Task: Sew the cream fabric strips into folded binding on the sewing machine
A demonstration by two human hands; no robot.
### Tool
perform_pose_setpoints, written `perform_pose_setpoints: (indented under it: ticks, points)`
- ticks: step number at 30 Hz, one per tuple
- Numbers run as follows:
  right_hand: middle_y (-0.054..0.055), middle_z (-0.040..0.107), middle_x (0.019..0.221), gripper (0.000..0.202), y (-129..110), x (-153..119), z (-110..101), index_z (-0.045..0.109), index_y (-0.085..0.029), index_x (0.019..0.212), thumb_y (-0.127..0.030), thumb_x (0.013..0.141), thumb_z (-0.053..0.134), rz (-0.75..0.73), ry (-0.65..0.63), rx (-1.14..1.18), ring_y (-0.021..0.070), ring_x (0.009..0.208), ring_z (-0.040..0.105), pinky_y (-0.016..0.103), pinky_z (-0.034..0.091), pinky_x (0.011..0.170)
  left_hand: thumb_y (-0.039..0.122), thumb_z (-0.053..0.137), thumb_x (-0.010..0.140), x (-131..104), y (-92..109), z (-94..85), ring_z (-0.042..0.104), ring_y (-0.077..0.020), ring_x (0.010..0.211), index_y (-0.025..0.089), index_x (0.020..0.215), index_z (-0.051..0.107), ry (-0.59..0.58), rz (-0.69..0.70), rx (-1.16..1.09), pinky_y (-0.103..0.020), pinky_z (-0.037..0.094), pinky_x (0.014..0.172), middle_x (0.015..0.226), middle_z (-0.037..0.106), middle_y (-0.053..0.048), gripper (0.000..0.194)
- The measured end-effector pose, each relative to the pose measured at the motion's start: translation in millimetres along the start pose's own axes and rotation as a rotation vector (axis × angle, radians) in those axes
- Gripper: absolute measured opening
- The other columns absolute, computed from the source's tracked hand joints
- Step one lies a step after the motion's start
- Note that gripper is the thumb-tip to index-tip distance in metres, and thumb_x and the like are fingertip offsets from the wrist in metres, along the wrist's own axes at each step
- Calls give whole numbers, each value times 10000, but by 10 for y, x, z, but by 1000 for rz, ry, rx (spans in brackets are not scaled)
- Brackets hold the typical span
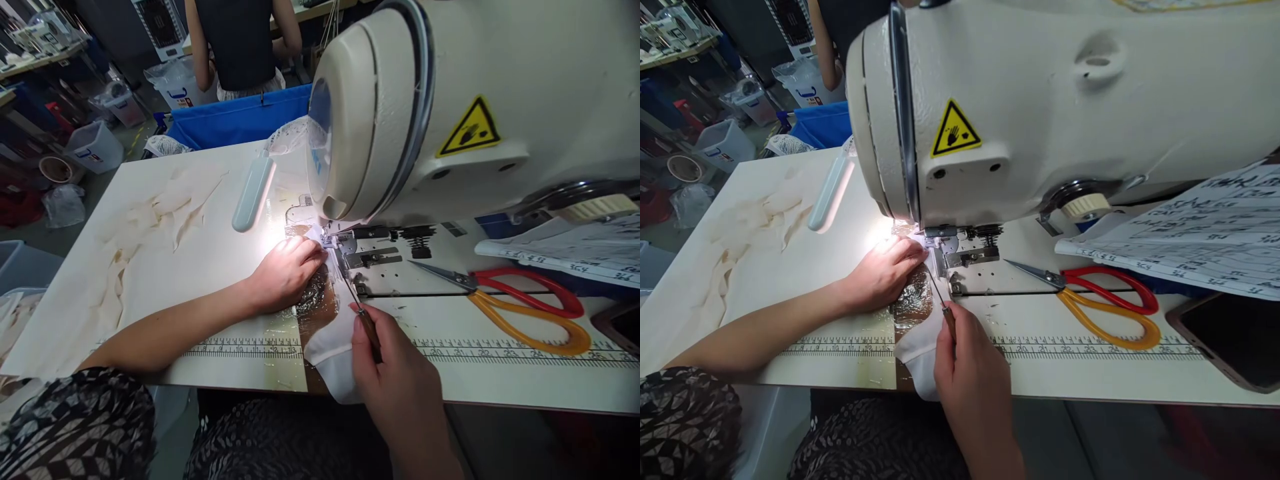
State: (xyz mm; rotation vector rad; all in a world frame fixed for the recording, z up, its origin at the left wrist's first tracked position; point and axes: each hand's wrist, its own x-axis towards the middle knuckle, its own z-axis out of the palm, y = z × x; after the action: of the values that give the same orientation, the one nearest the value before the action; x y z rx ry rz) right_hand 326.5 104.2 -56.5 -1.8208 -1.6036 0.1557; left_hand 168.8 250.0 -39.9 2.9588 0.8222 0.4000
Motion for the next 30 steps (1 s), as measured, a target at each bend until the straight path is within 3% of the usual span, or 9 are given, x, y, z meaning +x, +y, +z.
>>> perform_pose_setpoints:
  ticks: [9,17,23,27,30]
  points:
    - [66,764,917,224,41,34,62,639,-182,1084,-251,981,452,-86,28,-35,199,727,720,262,514,581,142,365,998,-9,35,-59,595,-236,995,147,1107,659,-41,63,-63,-385,540,825,1101,649,-138,314]
    - [73,764,909,230,15,85,57,636,-176,1069,-281,1012,439,-134,59,-64,190,728,720,253,509,597,173,248,1006,28,50,-58,574,-255,976,96,1142,661,-117,16,84,-414,523,830,1177,631,-170,441]
    - [75,776,967,249,-56,85,-35,663,-201,1075,-301,978,457,-35,-64,-3,226,805,743,291,553,632,164,252,994,23,55,-53,551,-266,1001,86,1206,632,-137,-17,69,-424,511,841,1199,609,-176,441]
    - [58,774,929,274,-187,42,-113,691,-244,1068,-402,971,490,103,-24,98,232,757,731,314,562,647,156,365,953,22,55,-80,544,-263,1027,91,1134,648,-147,-36,11,-416,508,872,1200,594,-166,342]
    - [57,770,882,284,-317,31,-159,703,-254,1038,-439,965,499,116,7,147,239,709,722,336,570,664,170,427,930,58,82,-89,545,-270,1018,112,1023,663,-171,-26,35,-403,508,848,1153,602,-159,260]
